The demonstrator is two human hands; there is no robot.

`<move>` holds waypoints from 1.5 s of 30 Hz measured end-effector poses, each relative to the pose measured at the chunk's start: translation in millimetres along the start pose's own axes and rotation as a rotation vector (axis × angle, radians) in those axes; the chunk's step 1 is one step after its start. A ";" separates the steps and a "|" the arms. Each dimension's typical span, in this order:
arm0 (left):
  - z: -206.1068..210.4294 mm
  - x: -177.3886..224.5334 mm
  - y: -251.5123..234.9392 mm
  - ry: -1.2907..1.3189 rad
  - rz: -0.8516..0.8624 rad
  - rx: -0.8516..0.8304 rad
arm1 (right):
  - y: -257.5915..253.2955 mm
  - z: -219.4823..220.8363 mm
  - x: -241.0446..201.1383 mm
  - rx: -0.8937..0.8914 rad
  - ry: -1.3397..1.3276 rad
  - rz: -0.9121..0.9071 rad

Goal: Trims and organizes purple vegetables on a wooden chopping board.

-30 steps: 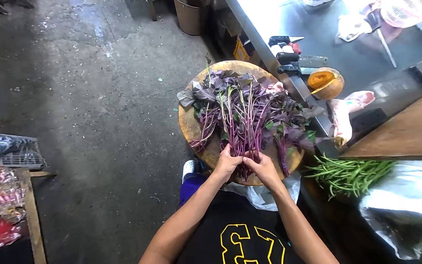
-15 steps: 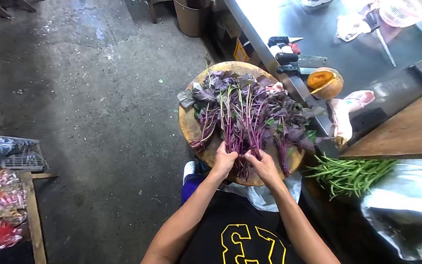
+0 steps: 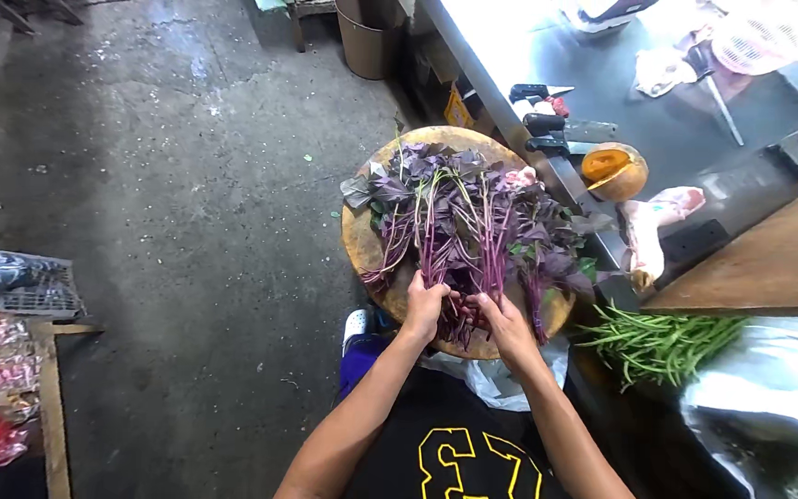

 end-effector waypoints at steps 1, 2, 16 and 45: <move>1.3 1.8 -0.5 0.004 -0.004 -0.011 | 3.5 -1.1 -2.5 -0.023 -0.028 0.002; 3.2 3.0 -1.6 -0.015 0.003 -0.019 | 6.6 -0.9 -6.4 -0.055 -0.036 0.009; 5.8 -23.0 -2.2 -0.321 -0.148 -0.243 | -7.5 -5.1 -18.2 -0.093 0.200 0.012; -38.2 -13.7 -35.7 -0.960 0.255 0.056 | 35.2 -153.7 -228.3 0.257 0.296 -0.603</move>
Point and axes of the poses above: each hand's wrist, its own y-axis away from the middle knuckle, its own z-axis out of the palm, x = y × z, the point moved 7 cm from there along -y, towards the middle knuckle, and after that the axes turned 6 degrees about x, right-handed, at the moved point
